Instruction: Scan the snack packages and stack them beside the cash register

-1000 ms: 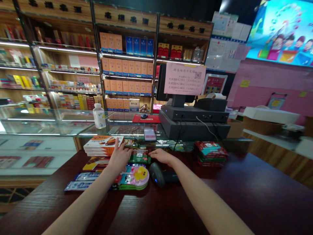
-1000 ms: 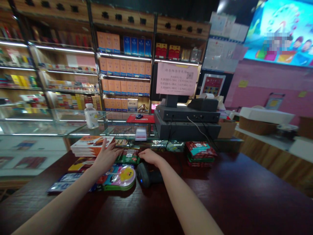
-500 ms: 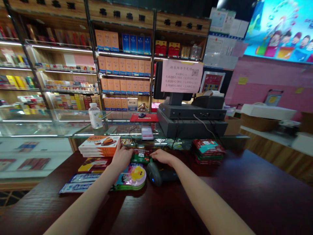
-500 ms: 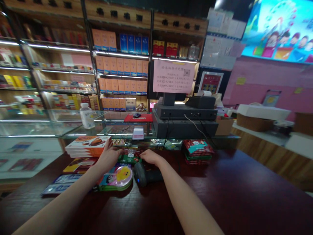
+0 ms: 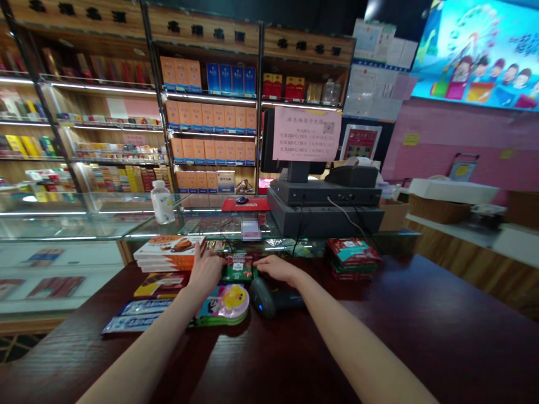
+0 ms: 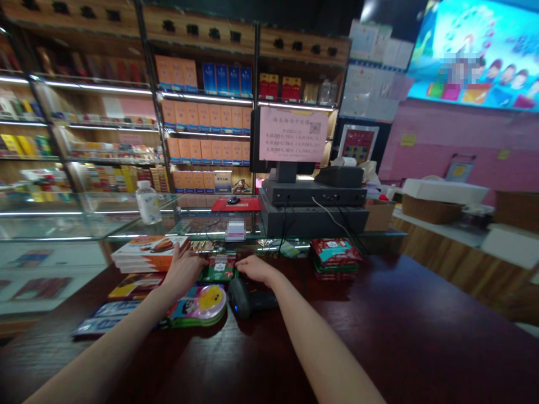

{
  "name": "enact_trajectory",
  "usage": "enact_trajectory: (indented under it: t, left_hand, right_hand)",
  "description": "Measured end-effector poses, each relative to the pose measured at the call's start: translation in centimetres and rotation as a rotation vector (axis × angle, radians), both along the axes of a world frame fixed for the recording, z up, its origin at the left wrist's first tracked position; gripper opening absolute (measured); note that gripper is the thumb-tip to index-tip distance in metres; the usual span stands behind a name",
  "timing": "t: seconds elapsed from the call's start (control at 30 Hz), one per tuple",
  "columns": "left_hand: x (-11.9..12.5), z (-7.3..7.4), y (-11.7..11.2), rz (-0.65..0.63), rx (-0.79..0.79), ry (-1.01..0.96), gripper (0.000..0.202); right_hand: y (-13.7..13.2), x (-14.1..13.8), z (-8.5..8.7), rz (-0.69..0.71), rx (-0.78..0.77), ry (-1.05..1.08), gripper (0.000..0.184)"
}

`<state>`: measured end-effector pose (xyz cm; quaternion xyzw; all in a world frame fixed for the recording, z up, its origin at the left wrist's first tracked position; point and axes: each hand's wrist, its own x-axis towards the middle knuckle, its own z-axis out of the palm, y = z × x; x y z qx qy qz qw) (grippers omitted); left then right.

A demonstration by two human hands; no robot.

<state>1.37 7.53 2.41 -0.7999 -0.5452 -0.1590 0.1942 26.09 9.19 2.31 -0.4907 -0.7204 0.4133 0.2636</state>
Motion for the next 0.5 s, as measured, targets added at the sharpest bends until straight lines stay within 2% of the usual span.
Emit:
enact_trajectory:
  t: [0.13, 0.3, 0.5]
  left_hand:
    - [-0.7, 0.5, -0.9, 0.022, -0.025, -0.028, 0.035]
    - [-1.4, 1.9, -2.6, 0.007, -0.001, -0.072, 0.035]
    - [-1.6, 3.3, -3.9, 0.015, 0.048, -0.215, 0.038]
  right_hand:
    - [-1.2, -0.5, 1.3, 0.007, -0.002, 0.028, 0.035]
    - [-2.6, -1.1, 2.7, 0.053, 0.016, 0.093, 0.038]
    - [-3.3, -1.0, 3.6, 0.030, 0.077, 0.176, 0.045]
